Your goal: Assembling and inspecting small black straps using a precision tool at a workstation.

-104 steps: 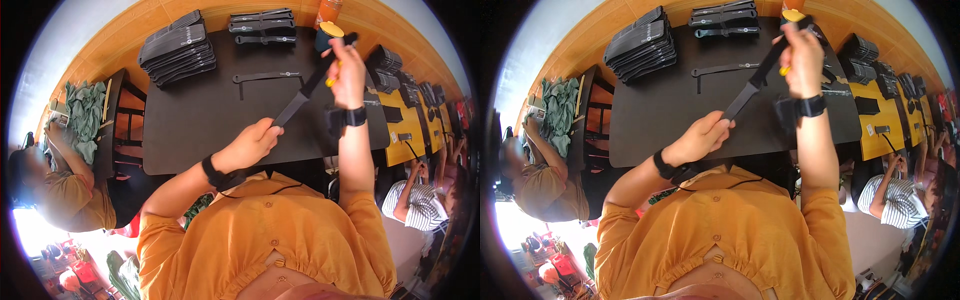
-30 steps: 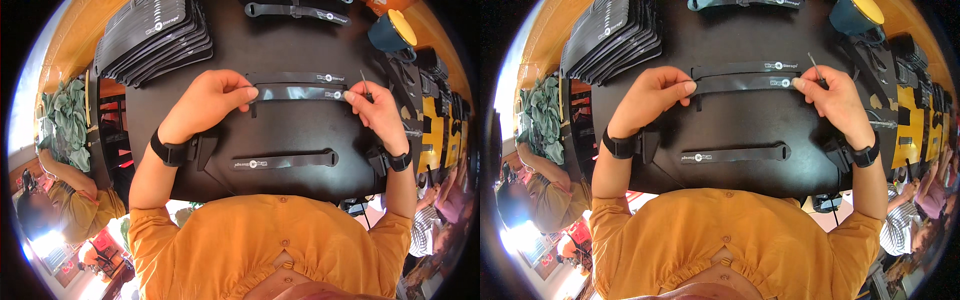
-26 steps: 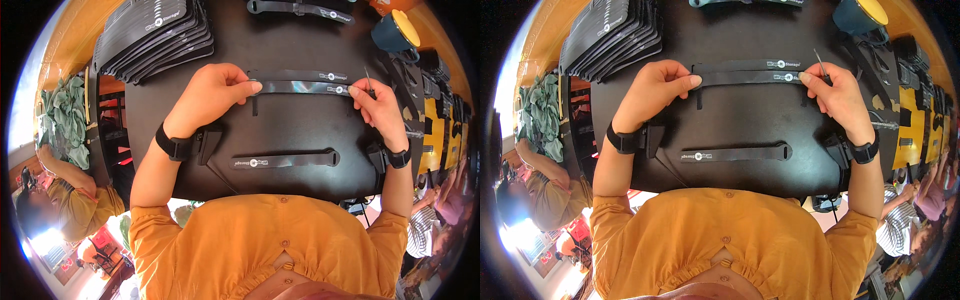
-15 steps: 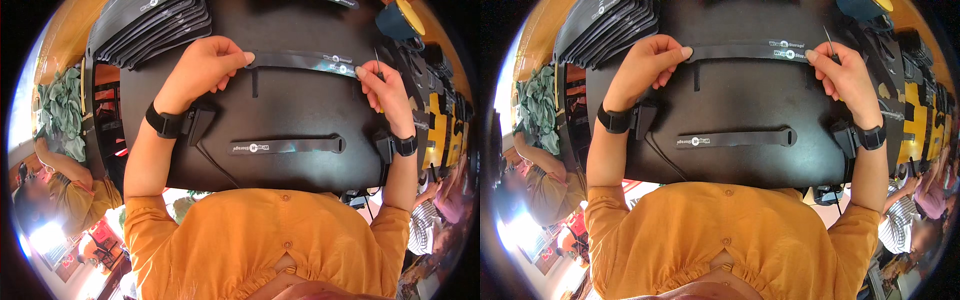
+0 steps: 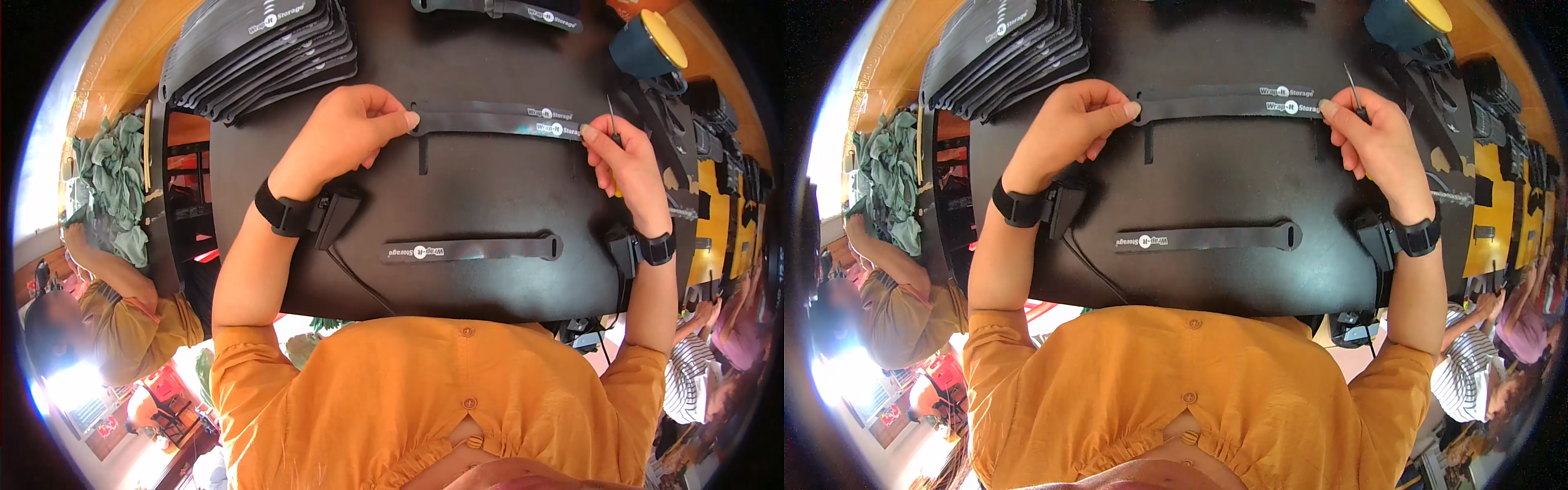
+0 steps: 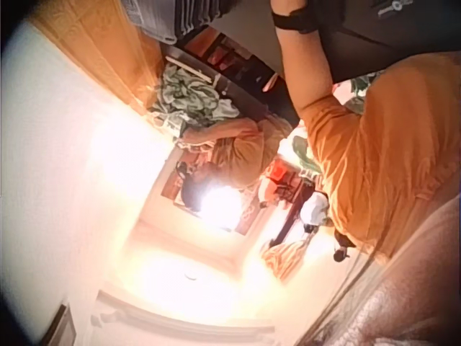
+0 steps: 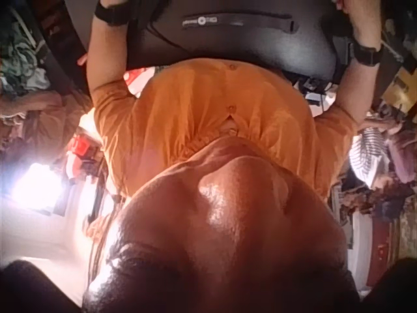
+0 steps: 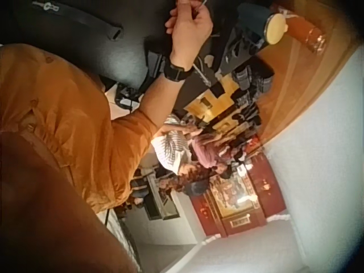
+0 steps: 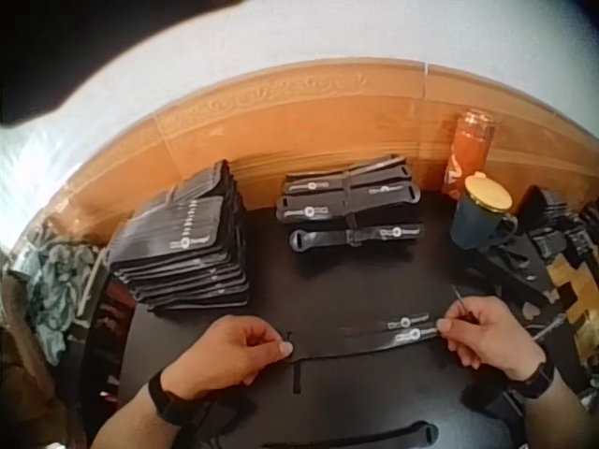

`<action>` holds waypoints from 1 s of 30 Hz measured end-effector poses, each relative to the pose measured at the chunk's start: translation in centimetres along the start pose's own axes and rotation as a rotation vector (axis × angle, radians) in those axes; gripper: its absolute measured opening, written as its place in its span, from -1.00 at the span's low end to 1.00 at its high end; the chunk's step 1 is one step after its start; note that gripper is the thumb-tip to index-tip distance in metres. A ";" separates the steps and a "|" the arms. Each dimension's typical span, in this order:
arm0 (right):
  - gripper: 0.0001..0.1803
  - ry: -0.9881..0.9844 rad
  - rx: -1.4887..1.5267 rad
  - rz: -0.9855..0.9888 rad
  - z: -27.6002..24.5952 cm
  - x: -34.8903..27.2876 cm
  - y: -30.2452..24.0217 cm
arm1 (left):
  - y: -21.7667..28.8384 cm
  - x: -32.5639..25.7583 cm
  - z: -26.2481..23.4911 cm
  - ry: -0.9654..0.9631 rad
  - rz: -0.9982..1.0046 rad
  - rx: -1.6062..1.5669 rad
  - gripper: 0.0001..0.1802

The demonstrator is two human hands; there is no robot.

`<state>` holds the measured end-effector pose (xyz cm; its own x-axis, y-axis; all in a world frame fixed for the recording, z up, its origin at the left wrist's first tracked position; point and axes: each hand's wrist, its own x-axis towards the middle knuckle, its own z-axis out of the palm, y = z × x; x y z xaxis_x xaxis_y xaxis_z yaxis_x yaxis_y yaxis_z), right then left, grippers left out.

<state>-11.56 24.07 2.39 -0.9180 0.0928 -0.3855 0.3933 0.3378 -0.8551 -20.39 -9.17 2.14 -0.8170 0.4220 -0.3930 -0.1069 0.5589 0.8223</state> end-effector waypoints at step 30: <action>-0.73 0.112 -0.090 0.143 1.5 -0.2 -1.4 | 0.6 -0.1 0.2 0.067 -0.159 -0.022 -0.72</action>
<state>-11.83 22.20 3.13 -0.8550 0.2478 -0.4556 0.5185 0.3959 -0.7579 -20.23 -8.73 2.54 -0.8244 0.2806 -0.4914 -0.2496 0.5991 0.7608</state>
